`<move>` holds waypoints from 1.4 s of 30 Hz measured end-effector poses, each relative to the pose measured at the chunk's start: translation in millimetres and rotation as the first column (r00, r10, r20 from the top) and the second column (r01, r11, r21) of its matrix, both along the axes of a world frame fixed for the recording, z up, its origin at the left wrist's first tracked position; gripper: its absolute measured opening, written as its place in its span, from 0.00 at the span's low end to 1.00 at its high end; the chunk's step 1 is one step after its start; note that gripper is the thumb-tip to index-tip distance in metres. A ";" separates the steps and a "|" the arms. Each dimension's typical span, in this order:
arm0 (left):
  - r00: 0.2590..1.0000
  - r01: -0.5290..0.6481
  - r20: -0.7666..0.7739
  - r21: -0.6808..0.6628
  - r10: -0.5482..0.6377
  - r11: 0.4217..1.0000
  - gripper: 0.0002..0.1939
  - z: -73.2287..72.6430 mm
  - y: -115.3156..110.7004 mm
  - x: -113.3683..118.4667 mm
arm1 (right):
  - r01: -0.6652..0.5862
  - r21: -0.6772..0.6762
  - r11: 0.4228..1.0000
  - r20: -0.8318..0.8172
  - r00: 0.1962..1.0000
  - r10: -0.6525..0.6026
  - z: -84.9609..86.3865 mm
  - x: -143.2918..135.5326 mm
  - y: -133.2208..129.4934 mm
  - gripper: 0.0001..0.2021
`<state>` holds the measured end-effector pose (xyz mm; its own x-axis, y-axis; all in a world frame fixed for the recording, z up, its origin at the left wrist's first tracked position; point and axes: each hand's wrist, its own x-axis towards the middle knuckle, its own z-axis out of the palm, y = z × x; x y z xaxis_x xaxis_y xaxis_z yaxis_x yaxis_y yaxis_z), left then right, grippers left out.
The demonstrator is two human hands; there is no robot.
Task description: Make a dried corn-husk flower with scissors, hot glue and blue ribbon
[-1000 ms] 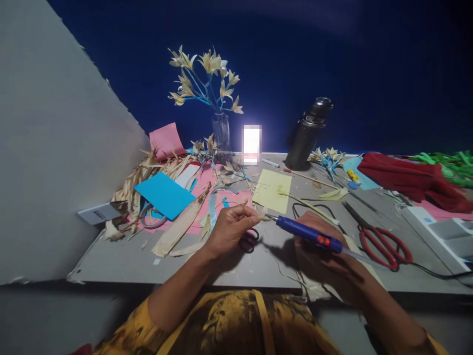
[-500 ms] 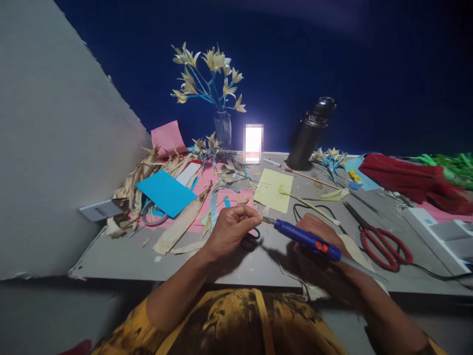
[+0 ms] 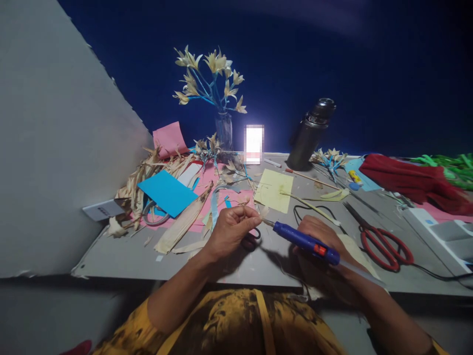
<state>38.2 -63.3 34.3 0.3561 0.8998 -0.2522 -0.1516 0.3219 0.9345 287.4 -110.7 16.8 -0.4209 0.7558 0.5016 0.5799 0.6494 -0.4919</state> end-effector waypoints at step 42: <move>0.998 -0.018 0.052 -0.043 0.020 0.999 0.17 5.6 -4.4 -2.0 | -0.017 0.005 1.000 0.022 1.000 0.016 -2.9 -0.4 -2.2 0.09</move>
<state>36.2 -67.6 39.9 0.3528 0.8953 -0.2719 -0.2063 0.3578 0.9107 287.1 -112.9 13.9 -0.4440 0.7463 0.4959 0.5795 0.6613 -0.4763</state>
